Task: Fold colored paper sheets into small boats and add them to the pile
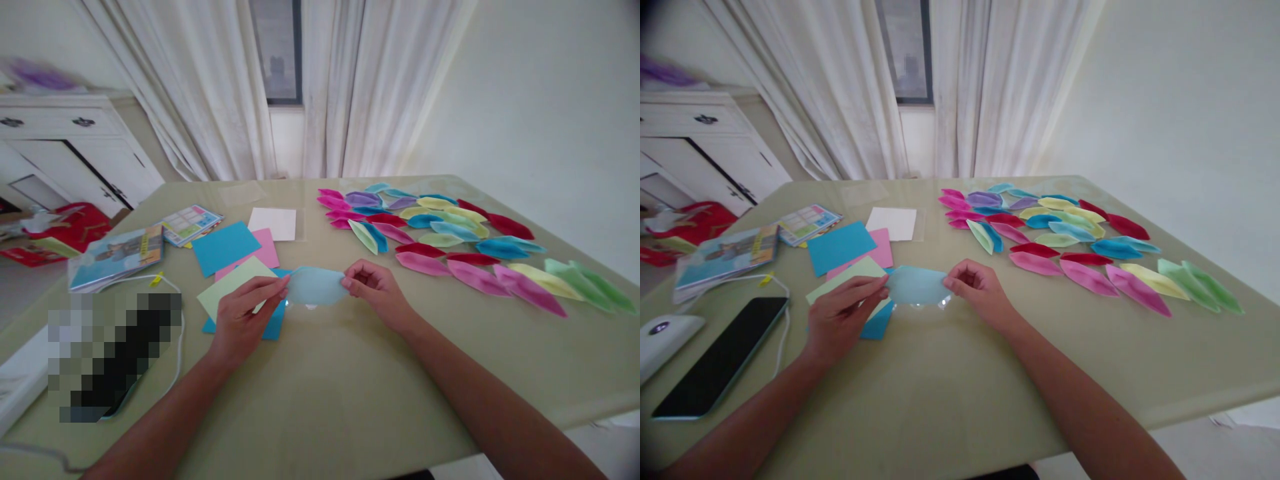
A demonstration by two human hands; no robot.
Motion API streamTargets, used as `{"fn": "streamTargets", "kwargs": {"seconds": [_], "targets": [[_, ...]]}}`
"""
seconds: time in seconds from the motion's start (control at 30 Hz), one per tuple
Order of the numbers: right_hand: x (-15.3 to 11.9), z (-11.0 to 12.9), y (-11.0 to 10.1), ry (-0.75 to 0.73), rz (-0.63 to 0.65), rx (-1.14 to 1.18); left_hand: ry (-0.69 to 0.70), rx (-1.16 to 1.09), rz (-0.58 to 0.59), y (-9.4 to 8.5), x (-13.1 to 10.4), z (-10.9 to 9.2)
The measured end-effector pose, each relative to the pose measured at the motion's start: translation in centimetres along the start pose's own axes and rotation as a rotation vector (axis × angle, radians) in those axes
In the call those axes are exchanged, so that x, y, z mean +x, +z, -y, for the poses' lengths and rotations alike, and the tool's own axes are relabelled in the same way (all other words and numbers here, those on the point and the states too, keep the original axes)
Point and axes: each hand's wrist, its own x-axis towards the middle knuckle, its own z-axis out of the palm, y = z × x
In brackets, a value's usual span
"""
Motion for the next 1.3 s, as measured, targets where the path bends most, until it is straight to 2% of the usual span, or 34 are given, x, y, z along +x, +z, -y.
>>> {"fn": "streamTargets", "kwargs": {"seconds": [0.1,0.27,0.4,0.57,0.73,0.9,1.13,1.3], "targets": [[0.0,0.0,0.0,0.004,0.002,-0.028,0.033,-0.018,0.037,0.0,0.0,0.1],[0.0,0.0,-0.2,-0.021,0.024,-0.072,-0.028,-0.091,0.063,-0.1,0.1,0.4],[-0.1,-0.1,-0.5,-0.093,0.018,-0.073,-0.022,-0.117,0.090,-0.1,0.3,0.4],[-0.3,-0.2,-0.4,-0.259,0.064,-0.151,-0.014,-0.088,0.151,0.0,0.3,0.1],[-0.6,-0.7,-0.1,-0.339,0.112,-0.193,-0.030,-0.073,0.127,0.1,0.0,0.6],[-0.7,-0.5,-0.1,-0.399,0.091,-0.272,-0.054,-0.060,0.089,0.4,-0.2,1.1],[-0.6,-0.5,-0.5,-0.383,0.027,-0.400,-0.050,-0.070,0.081,0.4,-0.2,0.8],[-0.4,-0.6,-0.5,-0.476,0.008,-0.420,0.015,-0.010,0.095,0.4,-0.2,0.9]]}}
